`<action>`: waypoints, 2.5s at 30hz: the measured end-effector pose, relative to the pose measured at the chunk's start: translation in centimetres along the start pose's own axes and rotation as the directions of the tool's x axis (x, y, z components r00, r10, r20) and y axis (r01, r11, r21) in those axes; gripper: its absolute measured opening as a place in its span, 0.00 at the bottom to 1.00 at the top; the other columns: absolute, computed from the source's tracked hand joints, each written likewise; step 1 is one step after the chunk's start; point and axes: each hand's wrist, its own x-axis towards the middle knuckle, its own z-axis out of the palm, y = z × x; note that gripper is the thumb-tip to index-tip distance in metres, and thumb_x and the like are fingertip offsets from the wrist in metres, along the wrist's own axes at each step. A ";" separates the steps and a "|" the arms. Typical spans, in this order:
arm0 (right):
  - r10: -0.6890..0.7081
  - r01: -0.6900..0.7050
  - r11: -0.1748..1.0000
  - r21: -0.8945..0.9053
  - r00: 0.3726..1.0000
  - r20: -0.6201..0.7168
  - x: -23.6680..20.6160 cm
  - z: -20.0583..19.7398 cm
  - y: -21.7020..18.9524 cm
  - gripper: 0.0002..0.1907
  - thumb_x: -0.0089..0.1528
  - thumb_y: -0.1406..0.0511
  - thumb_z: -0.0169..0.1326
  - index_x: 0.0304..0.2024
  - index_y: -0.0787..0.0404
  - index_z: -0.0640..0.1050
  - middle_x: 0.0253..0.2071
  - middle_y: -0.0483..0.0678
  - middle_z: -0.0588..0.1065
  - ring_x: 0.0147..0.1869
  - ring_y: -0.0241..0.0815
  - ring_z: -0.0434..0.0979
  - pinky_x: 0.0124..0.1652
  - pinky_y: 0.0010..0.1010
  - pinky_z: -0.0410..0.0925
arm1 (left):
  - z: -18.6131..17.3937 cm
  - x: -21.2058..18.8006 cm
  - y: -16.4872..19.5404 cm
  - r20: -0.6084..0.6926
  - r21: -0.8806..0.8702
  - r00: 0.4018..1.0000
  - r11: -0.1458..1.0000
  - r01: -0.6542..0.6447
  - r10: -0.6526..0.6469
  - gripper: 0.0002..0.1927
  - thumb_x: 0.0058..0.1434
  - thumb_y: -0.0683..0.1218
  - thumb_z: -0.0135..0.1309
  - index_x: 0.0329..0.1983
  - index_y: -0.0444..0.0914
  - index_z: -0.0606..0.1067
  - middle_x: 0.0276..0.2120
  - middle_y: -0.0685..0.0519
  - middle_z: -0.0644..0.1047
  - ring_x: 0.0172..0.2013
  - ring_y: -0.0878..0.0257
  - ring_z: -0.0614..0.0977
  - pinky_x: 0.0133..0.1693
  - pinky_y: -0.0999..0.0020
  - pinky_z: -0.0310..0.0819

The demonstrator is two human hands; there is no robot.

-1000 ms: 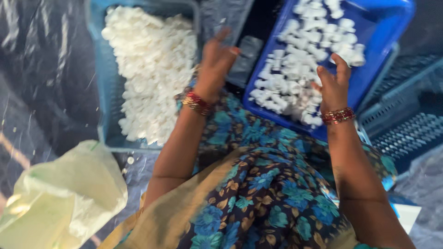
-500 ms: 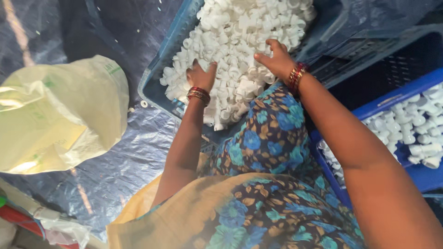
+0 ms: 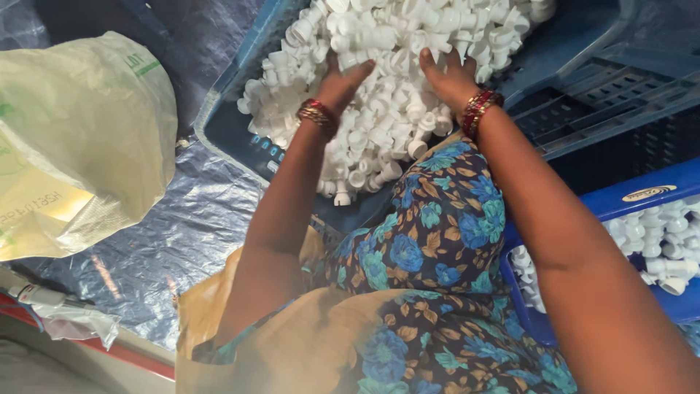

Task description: The person sits on the floor and transfers white plastic parts from a large blue bin into a smaller blue bin. They then pick individual parts, separate them by hand, and place the separated pieces back into the smaller bin.

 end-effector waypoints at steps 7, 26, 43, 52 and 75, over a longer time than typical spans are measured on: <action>-0.102 0.068 0.965 0.252 0.987 0.123 -0.6 0.8 0.2 0.51 0.62 0.31 0.44 0.74 0.57 0.59 0.76 0.61 0.58 0.77 0.59 0.61 0.67 0.49 0.62 | 2.0 -1.0 0.1 0.172 0.003 0.985 1.000 -0.001 0.001 0.47 0.53 0.69 0.59 0.70 0.39 0.67 0.66 0.41 0.71 0.66 0.48 0.72 0.61 0.57 0.68; 0.000 -0.232 0.601 0.765 0.957 0.290 -2.3 1.4 -0.7 0.43 0.56 0.39 0.53 0.68 0.49 0.67 0.63 0.48 0.73 0.59 0.46 0.77 0.48 0.41 0.75 | 8.4 -2.1 0.2 -0.237 0.059 0.863 0.893 -0.446 0.446 0.28 0.54 0.62 0.67 0.51 0.42 0.80 0.52 0.44 0.76 0.58 0.50 0.73 0.58 0.58 0.67; -0.281 -0.002 0.295 0.955 0.956 0.089 -13.4 -4.3 -9.9 0.30 0.64 0.49 0.52 0.63 0.57 0.71 0.55 0.45 0.75 0.55 0.38 0.79 0.52 0.32 0.75 | 6.3 -10.0 10.4 -0.368 -0.022 0.670 0.714 -0.700 0.645 0.15 0.64 0.54 0.62 0.42 0.37 0.79 0.53 0.45 0.74 0.66 0.49 0.70 0.65 0.56 0.62; -0.495 0.134 -0.047 0.990 0.858 -0.139 -27.7 -8.8 -6.4 0.26 0.72 0.48 0.48 0.62 0.59 0.72 0.50 0.47 0.75 0.50 0.42 0.77 0.47 0.35 0.73 | 10.3 -24.2 18.3 -0.165 -0.037 0.488 0.489 -0.872 0.857 0.19 0.63 0.52 0.65 0.49 0.35 0.76 0.52 0.47 0.77 0.67 0.49 0.70 0.69 0.55 0.60; 0.010 0.287 0.954 0.084 0.250 -0.968 -40.9 -2.4 45.1 0.18 0.66 0.53 0.66 0.54 0.50 0.79 0.59 0.57 0.72 0.68 0.57 0.69 0.66 0.57 0.70 | 22.7 -33.1 4.6 0.604 0.106 0.343 0.354 -0.929 0.719 0.17 0.66 0.43 0.60 0.58 0.38 0.76 0.50 0.47 0.80 0.46 0.60 0.85 0.47 0.66 0.80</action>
